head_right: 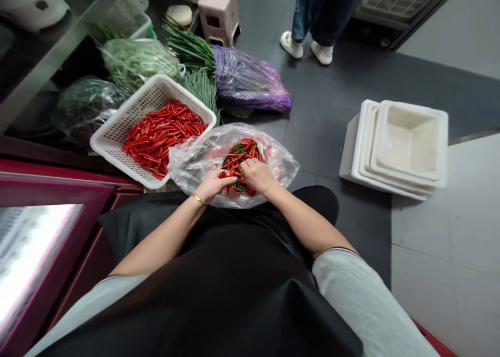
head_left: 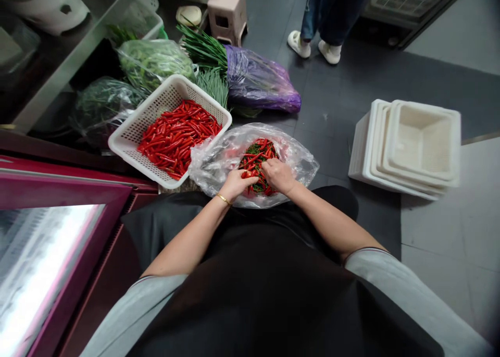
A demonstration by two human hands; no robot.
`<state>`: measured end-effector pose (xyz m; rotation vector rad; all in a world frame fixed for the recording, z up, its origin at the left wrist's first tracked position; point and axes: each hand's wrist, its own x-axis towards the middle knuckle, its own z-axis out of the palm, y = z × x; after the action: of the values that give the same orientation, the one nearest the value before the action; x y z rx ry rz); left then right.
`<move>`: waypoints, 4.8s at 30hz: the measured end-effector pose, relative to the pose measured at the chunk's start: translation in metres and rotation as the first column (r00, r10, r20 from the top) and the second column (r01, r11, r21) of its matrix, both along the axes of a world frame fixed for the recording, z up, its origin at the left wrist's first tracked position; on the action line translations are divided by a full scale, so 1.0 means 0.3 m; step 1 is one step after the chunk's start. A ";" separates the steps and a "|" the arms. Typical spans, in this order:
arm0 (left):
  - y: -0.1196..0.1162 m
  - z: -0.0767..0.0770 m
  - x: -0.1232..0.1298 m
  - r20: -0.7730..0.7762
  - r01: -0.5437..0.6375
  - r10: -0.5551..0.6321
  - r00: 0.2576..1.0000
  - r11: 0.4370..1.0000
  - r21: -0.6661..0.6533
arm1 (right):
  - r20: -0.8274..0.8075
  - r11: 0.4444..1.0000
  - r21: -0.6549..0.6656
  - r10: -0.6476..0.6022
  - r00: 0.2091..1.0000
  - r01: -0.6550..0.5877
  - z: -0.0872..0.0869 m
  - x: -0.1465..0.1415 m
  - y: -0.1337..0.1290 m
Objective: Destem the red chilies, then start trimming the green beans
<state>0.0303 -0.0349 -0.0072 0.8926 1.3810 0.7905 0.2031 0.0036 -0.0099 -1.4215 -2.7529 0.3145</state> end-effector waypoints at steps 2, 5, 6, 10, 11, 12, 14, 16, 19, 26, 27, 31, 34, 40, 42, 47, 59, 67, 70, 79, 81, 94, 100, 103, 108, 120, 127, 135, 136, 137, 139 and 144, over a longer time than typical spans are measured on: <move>0.002 0.013 -0.034 0.073 -0.043 0.045 0.996 0.999 -0.025 | 0.088 0.997 -0.075 -0.029 0.996 0.036 -0.032 -0.008 0.001; 0.012 0.008 -0.057 0.239 -0.056 0.092 0.967 0.987 -0.153 | 0.185 0.981 -0.177 -0.045 0.982 0.078 -0.055 -0.026 0.011; 0.013 -0.003 -0.054 0.271 -0.062 0.114 0.956 0.979 -0.196 | 0.200 0.976 -0.195 -0.056 0.978 0.095 -0.058 -0.031 0.016; 0.004 -0.066 -0.003 0.367 -0.130 0.238 0.899 0.946 -0.296 | 0.136 0.972 -0.210 -0.073 0.988 0.101 -0.053 -0.031 0.018; 0.002 -0.078 0.014 0.396 -0.142 0.261 0.881 0.942 -0.305 | 0.099 0.974 -0.214 -0.054 0.994 0.074 -0.049 -0.028 0.011; 0.001 -0.088 0.031 0.418 -0.153 0.274 0.866 0.942 -0.299 | 0.058 0.975 -0.217 -0.041 0.997 0.053 -0.046 -0.025 0.003; 0.003 -0.096 0.056 0.439 -0.187 0.280 0.854 0.952 -0.244 | -0.017 0.969 -0.240 -0.070 0.997 0.064 -0.043 -0.025 -0.014; 0.007 -0.092 0.070 0.444 -0.216 0.268 0.855 0.962 -0.166 | -0.098 0.944 -0.308 -0.155 0.983 0.118 -0.049 -0.030 -0.023; 0.004 -0.076 0.076 0.407 -0.227 0.231 0.884 0.972 -0.058 | -0.283 0.883 -0.467 -0.190 0.940 0.038 -0.072 -0.037 -0.022; -0.013 -0.018 0.045 0.017 -0.056 0.053 0.998 0.922 0.384 | -0.054 0.873 -0.441 -0.258 0.965 0.209 -0.061 -0.005 -0.001; -0.004 -0.016 0.027 0.052 -0.112 0.101 0.994 0.937 0.330 | 0.013 0.901 -0.358 -0.258 0.966 0.245 -0.051 -0.008 0.010; 0.043 -0.028 -0.054 0.232 -0.351 0.337 0.912 0.936 0.019 | 0.118 0.953 -0.145 -0.248 0.961 0.264 -0.040 -0.060 0.091; 0.055 -0.038 -0.075 0.260 -0.346 0.346 0.902 0.937 -0.048 | 0.127 0.954 -0.179 -0.221 0.967 0.242 -0.045 -0.090 0.153; 0.050 -0.052 -0.005 0.124 -0.017 -0.011 0.992 0.976 0.218 | -0.462 0.928 -0.331 -0.316 0.829 0.169 0.027 -0.052 0.120; 0.052 -0.049 0.003 -0.031 0.128 -0.125 0.992 0.926 0.354 | -0.599 0.878 -0.475 -0.372 0.709 0.060 0.037 -0.037 0.080; 0.045 -0.036 -0.082 -0.187 0.328 -0.272 0.944 0.837 0.437 | -0.483 0.811 -0.573 -0.452 0.750 0.120 -0.033 0.004 0.057; 0.064 -0.025 -0.108 0.149 0.005 -0.039 0.988 0.975 0.222 | -0.488 0.983 -0.180 -0.068 0.870 -0.025 -0.022 0.056 0.156; 0.133 -0.066 0.016 -0.142 0.299 -0.267 0.953 0.903 0.310 | -0.657 0.752 -0.655 -0.522 0.543 -0.070 0.029 0.058 0.108; 0.085 -0.042 0.004 -0.037 0.326 -0.327 0.944 0.918 0.224 | -0.653 0.785 -0.613 -0.442 0.615 -0.086 0.030 0.035 0.074; -0.072 -0.019 0.004 0.056 0.131 -0.124 0.991 0.978 -0.160 | -0.535 0.958 -0.266 -0.236 0.811 0.103 0.015 -0.050 -0.058; -0.072 -0.007 -0.019 -0.096 0.211 -0.206 0.974 0.977 0.042 | -0.530 0.922 -0.386 -0.252 0.810 0.035 0.031 -0.057 -0.052; -0.030 -0.022 -0.027 -0.473 0.601 -0.389 0.791 0.640 0.478 | -0.353 0.104 -0.887 -0.781 0.515 -0.449 0.019 -0.022 -0.094; -0.067 0.031 -0.095 -0.072 0.272 -0.267 0.961 0.863 0.426 | -0.460 0.717 -0.677 -0.588 0.665 0.166 0.050 0.020 0.037; -0.054 0.034 -0.184 0.240 -0.089 0.048 0.970 0.983 0.161 | -0.235 0.907 -0.395 -0.255 0.938 0.148 0.018 -0.055 0.076; -0.021 0.060 -0.257 0.313 -0.237 0.207 0.927 0.970 0.060 | 0.065 0.916 -0.196 0.368 0.927 -0.350 -0.063 -0.292 0.049; 0.035 -0.032 -0.035 0.204 0.110 -0.117 0.972 0.993 0.046 | -0.489 0.908 -0.411 -0.148 0.860 -0.077 0.044 -0.016 0.003; -0.017 -0.077 -0.013 0.486 0.023 0.121 0.865 0.960 -0.280 | -0.037 0.995 -0.085 -0.060 0.997 0.057 0.001 -0.073 0.092; 0.031 -0.038 -0.142 0.563 0.006 0.026 0.826 0.998 -0.055 | -0.111 0.991 -0.128 0.012 0.994 -0.026 0.009 -0.124 0.286; 0.040 -0.033 -0.130 0.551 -0.019 0.034 0.834 0.999 -0.032 | -0.196 0.993 -0.119 -0.010 0.981 -0.014 0.023 -0.104 0.270; 0.049 -0.031 -0.112 0.532 -0.052 0.051 0.845 0.999 -0.013 | -0.280 0.992 -0.122 -0.028 0.959 -0.007 0.039 -0.083 0.247; 0.066 -0.039 -0.064 0.475 -0.099 0.084 0.876 0.995 0.006 | -0.402 0.988 -0.151 -0.043 0.915 -0.019 0.064 -0.052 0.187; 0.096 -0.078 0.010 0.298 -0.163 0.172 0.939 0.985 -0.054 | -0.279 0.997 0.045 0.079 0.957 -0.069 0.039 -0.075 0.087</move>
<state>0.0334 -0.0059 -0.0307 0.6060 1.2036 0.9914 0.1807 0.0296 0.0019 -1.1644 -2.5701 0.4318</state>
